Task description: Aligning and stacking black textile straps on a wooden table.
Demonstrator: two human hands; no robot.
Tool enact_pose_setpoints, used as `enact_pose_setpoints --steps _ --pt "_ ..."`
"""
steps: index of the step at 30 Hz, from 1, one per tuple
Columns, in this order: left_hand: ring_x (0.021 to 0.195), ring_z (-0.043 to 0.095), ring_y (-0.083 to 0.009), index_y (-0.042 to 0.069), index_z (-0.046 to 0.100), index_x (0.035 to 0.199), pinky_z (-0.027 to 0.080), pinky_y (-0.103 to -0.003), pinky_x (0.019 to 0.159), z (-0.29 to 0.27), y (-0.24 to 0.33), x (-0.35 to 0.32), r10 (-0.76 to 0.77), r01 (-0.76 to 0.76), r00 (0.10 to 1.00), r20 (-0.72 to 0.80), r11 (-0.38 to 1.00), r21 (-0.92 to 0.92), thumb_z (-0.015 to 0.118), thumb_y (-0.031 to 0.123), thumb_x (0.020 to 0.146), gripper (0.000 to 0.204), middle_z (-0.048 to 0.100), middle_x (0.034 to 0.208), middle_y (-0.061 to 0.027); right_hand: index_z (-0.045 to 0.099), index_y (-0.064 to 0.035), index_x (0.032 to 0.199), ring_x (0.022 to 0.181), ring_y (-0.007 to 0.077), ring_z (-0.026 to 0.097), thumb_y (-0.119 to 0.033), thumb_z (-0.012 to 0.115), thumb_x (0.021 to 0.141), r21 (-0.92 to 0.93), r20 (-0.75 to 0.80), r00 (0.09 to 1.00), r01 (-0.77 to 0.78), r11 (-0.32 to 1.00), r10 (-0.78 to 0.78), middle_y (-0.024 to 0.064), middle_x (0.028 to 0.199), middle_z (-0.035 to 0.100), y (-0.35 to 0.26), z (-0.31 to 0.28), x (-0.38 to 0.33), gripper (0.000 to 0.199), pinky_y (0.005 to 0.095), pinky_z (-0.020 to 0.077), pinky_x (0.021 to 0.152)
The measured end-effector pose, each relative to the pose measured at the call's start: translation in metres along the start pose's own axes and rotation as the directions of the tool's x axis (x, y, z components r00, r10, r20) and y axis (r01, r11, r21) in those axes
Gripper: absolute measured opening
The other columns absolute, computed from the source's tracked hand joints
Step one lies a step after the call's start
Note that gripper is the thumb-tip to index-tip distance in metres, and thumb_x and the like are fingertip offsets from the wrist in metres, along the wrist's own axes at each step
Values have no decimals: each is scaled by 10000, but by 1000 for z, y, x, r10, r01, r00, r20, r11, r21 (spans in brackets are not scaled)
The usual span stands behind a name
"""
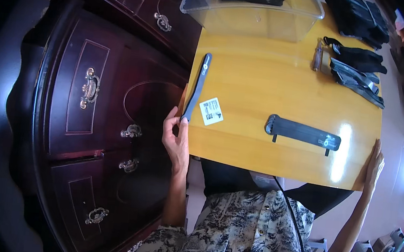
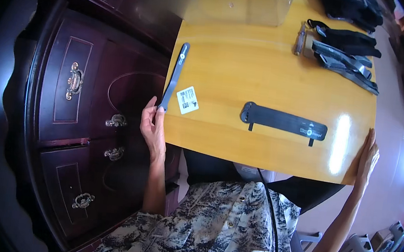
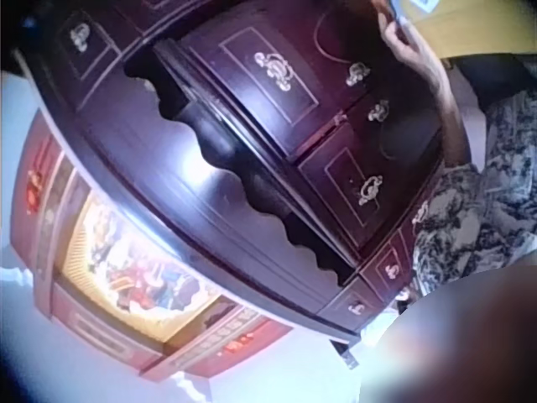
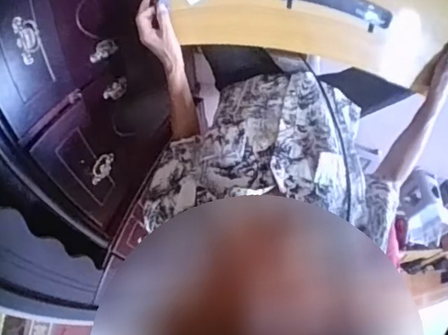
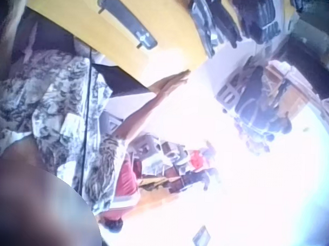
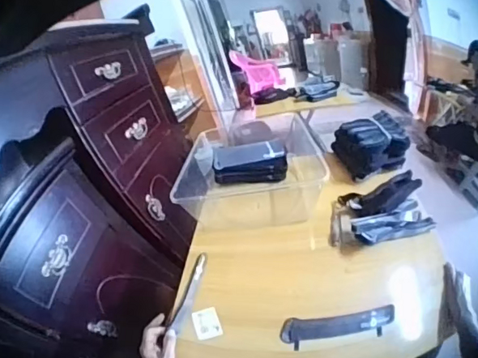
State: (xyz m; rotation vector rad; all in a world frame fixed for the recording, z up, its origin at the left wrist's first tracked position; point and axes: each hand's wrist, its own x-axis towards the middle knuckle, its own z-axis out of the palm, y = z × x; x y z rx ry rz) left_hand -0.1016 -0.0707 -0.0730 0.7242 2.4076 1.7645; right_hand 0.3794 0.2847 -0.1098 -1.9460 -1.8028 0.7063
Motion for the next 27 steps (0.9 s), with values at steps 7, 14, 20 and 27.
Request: enact_pose_setpoints --steps 7,14,20,27 --pt "995 568 -140 0 523 924 460 -268 847 7 46 -16 4 8 999 42 962 -274 584 49 906 80 566 1193 -173 545 -121 1212 957 308 613 -432 439 957 -384 -220 908 255 888 -356 162 1068 623 -86 -7 -40 416 427 470 884" --pt "956 625 -197 1 532 963 508 -304 820 30 72 -36 -163 335 923 348 787 -519 592 -19 867 115 503 1260 -193 634 -30 914 827 212 609 -54 673 787 583 332 602 474 660 -726 100 915 637 -264 42 -185 134 313 500 726" --pt "1050 565 -175 -2 543 941 449 -308 924 40 94 -51 -161 371 900 406 772 -516 607 1 866 99 482 1293 -187 607 -28 908 828 311 595 -69 667 783 703 313 430 495 511 -847 119 861 593 -285 98 -215 144 362 504 710" --pt "1085 554 -179 -41 554 1016 460 -303 947 29 82 -54 -61 278 882 466 867 -414 596 -73 848 176 484 1273 -163 628 -28 898 867 275 609 -77 680 775 729 392 515 331 599 -762 98 908 621 -274 110 -221 142 352 504 762"
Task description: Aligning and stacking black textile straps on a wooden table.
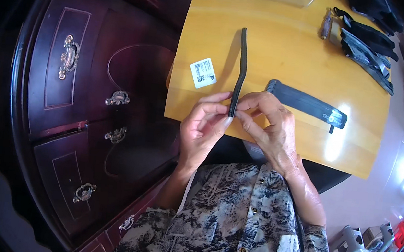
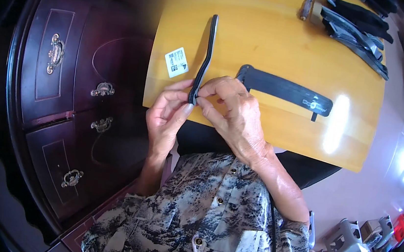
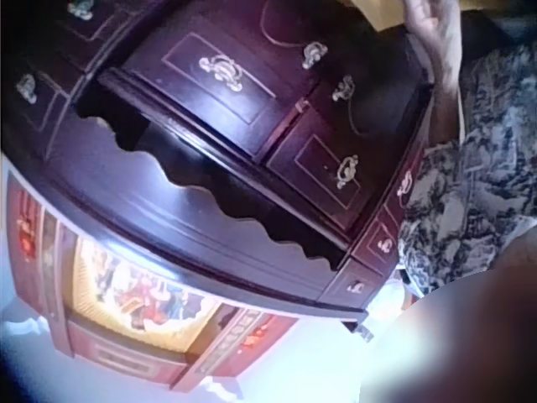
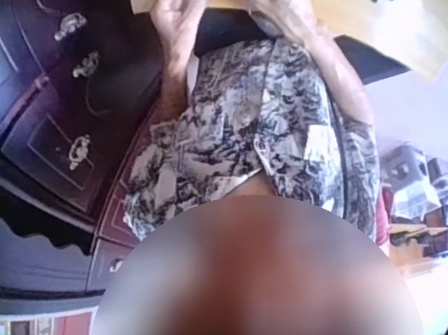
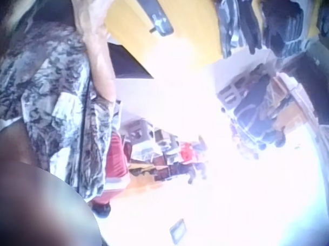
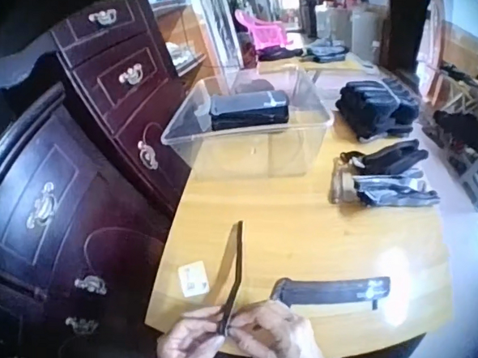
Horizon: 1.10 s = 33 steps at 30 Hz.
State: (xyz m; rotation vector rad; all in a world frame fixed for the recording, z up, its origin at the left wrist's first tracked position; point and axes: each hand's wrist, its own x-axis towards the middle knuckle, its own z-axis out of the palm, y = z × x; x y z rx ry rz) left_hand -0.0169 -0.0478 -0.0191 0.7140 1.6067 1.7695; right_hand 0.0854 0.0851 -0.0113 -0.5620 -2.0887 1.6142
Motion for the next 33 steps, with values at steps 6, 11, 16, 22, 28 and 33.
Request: enact_pose_setpoints --steps 6,11,16,22,28,33 --pt "1077 559 -180 -68 563 1007 481 -297 912 0 3 3 152 -154 988 28 968 199 590 -120 818 197 505 1231 -169 676 -43 923 865 242 624 -68 679 787 -100 -27 1000 -8 995 6 90 902 642 -5 2 -10 139 322 520 737" --pt "987 607 -162 -59 584 994 532 -249 823 -2 3 2 186 -188 982 33 937 295 638 -114 794 214 534 1154 -132 673 2 920 686 128 635 -59 685 809 202 -41 976 -201 959 213 87 846 673 -1 9 -17 127 249 528 613" --pt "938 617 -145 -39 605 965 541 -244 800 0 3 1 210 -209 977 38 905 371 648 -106 791 192 571 1085 -103 663 26 927 695 125 650 -60 667 830 102 -12 990 -138 985 140 87 815 684 5 4 -18 129 246 529 650" --pt "927 631 -143 -29 608 968 553 -243 764 5 0 -4 206 -194 979 -9 936 294 664 -102 771 217 589 1073 -104 648 9 943 702 134 658 -44 659 815 66 45 995 -94 993 91 84 815 668 7 2 -16 139 248 536 644" --pt "857 657 -152 -24 602 956 545 -254 747 5 -6 -7 308 -272 951 -21 870 412 681 -92 748 232 631 1024 -114 626 9 901 668 148 649 -49 655 811 37 29 1000 3 999 -4 82 772 638 6 5 -11 111 259 538 608" --pt "835 667 -204 6 603 946 530 -279 715 4 0 -7 394 -333 918 43 709 622 708 -65 712 267 662 942 -116 614 20 849 650 156 650 -40 653 794 53 84 996 5 999 -9 88 724 635 0 0 -2 90 269 531 601"
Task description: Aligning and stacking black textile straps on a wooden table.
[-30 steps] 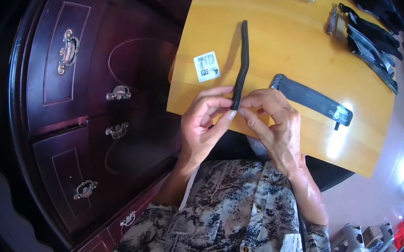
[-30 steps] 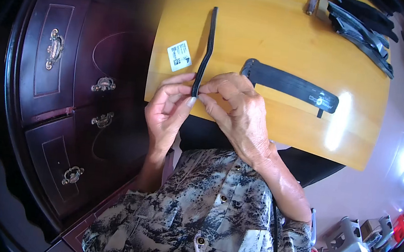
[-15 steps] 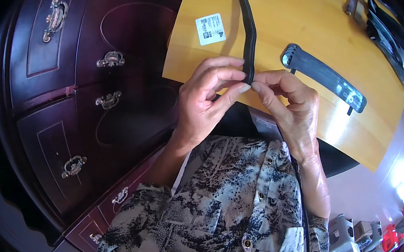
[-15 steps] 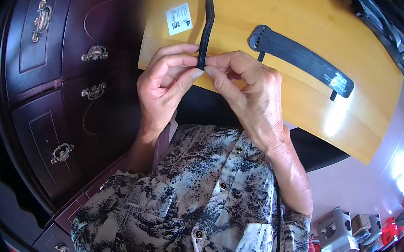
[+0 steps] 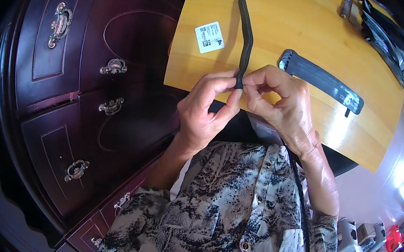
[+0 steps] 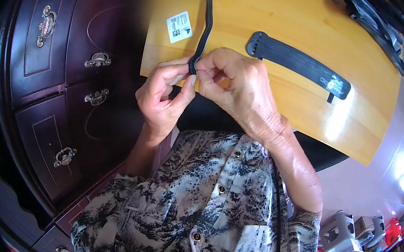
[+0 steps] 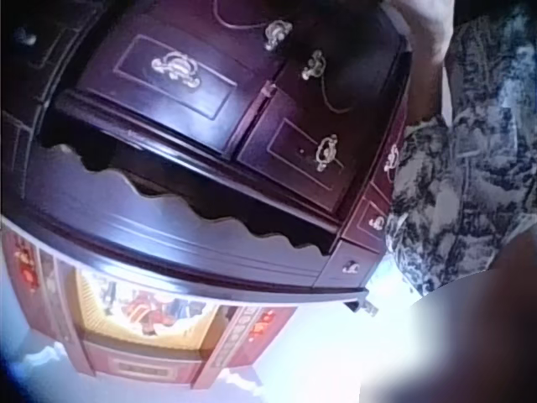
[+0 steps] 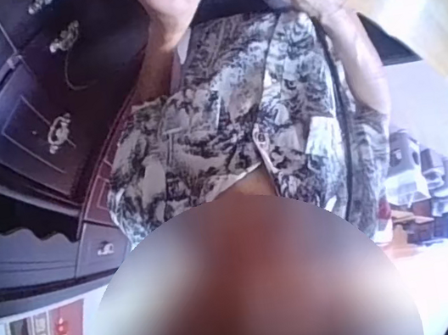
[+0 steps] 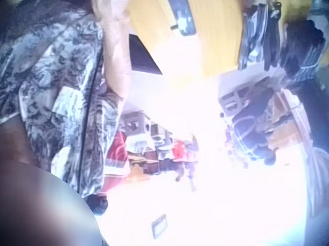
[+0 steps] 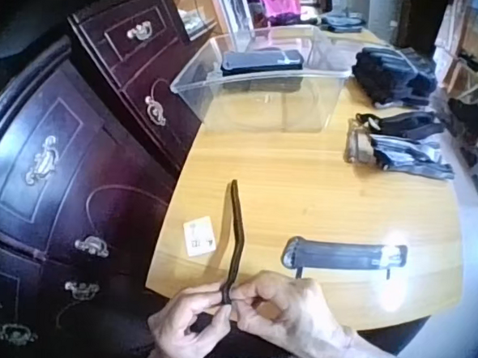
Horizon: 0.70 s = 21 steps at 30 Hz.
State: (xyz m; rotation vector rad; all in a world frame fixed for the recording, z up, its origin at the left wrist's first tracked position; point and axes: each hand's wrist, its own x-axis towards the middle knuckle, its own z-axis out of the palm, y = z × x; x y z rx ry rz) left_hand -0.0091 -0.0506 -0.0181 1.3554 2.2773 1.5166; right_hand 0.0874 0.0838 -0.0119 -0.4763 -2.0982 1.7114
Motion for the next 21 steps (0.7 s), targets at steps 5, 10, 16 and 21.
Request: enact_pose_setpoints --steps 5,10,16,21 --pt "866 648 -184 -21 591 957 526 -256 732 -2 -12 1 74 -74 997 11 997 11 693 -92 722 266 654 977 -129 602 27 782 623 165 646 -34 671 753 5 99 994 -37 999 36 91 660 623 -5 -4 16 96 285 526 596" --pt "847 659 -211 -8 585 949 528 -281 746 0 -10 3 26 -28 999 -40 999 -31 687 -82 707 273 650 937 -124 604 20 754 604 111 605 -53 693 724 63 167 973 -174 983 162 83 638 612 -1 2 25 118 267 501 580" --pt "894 616 -127 -48 578 989 504 -231 745 5 -20 -1 -148 126 988 -49 941 -313 625 -121 791 216 636 1039 -105 616 21 769 599 143 621 -67 682 754 10 112 981 -163 987 161 124 649 627 4 9 24 110 287 507 594" --pt "927 619 -138 -27 594 1014 500 -221 756 0 -39 -3 -176 172 984 3 962 -212 681 -82 775 260 636 1098 -126 561 14 751 678 377 626 -138 640 771 -305 190 971 -81 949 144 177 667 616 -3 12 31 172 430 510 627"
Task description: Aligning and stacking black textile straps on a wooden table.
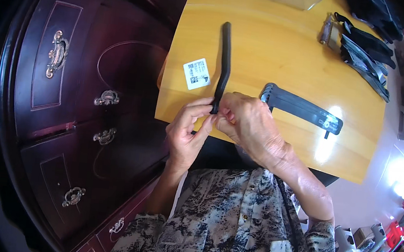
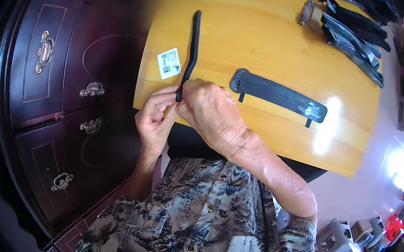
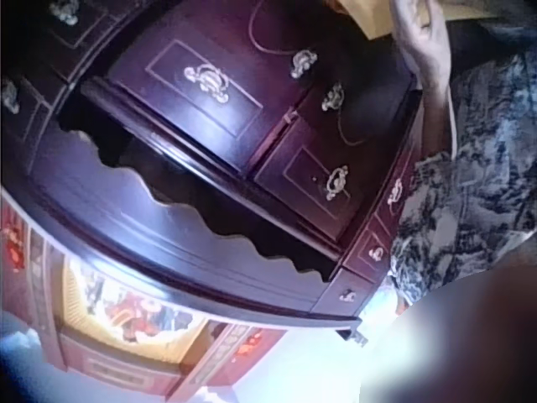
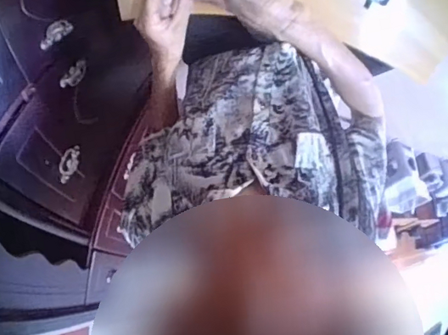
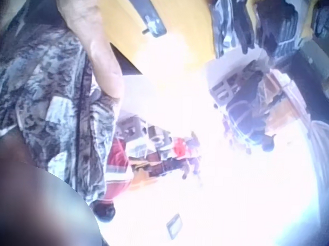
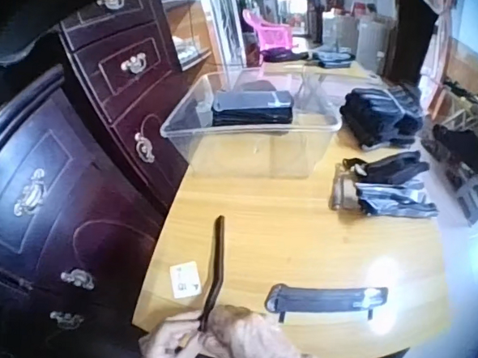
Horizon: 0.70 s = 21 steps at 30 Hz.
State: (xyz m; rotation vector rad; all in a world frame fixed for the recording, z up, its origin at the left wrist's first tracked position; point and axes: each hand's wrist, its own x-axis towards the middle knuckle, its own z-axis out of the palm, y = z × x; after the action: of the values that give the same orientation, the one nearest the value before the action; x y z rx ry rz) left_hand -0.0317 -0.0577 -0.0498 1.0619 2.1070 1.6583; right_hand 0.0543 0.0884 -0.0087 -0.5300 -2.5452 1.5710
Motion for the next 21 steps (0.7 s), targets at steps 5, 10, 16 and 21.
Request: enact_pose_setpoints --steps 5,10,16,21 --pt "984 624 -187 2 607 960 518 -287 786 5 7 7 -32 32 999 -42 999 -19 713 -64 741 252 648 1052 -123 568 5 763 667 349 620 -118 627 779 -110 -137 983 105 988 -120 176 694 596 -1 3 -2 138 433 497 636" --pt "942 640 -272 23 601 937 516 -323 791 4 3 2 -26 24 999 33 998 66 721 -68 690 289 647 1029 -114 542 -3 690 539 262 602 -48 663 710 191 -157 985 -39 981 70 146 608 542 1 4 -6 130 334 476 517" --pt "944 631 -182 -11 601 987 525 -282 788 -3 2 6 -83 87 994 70 994 -61 681 -95 748 266 624 1072 -111 540 -12 678 522 250 581 -66 687 696 170 -108 994 3 986 15 121 609 549 11 2 2 157 339 464 512" --pt "945 612 -163 -31 595 1008 520 -259 796 -6 -2 -6 -69 77 996 54 983 -166 668 -98 771 257 606 1074 -127 533 -7 671 532 261 578 -60 683 682 161 -75 995 75 984 -63 127 610 549 2 4 0 160 338 465 518"
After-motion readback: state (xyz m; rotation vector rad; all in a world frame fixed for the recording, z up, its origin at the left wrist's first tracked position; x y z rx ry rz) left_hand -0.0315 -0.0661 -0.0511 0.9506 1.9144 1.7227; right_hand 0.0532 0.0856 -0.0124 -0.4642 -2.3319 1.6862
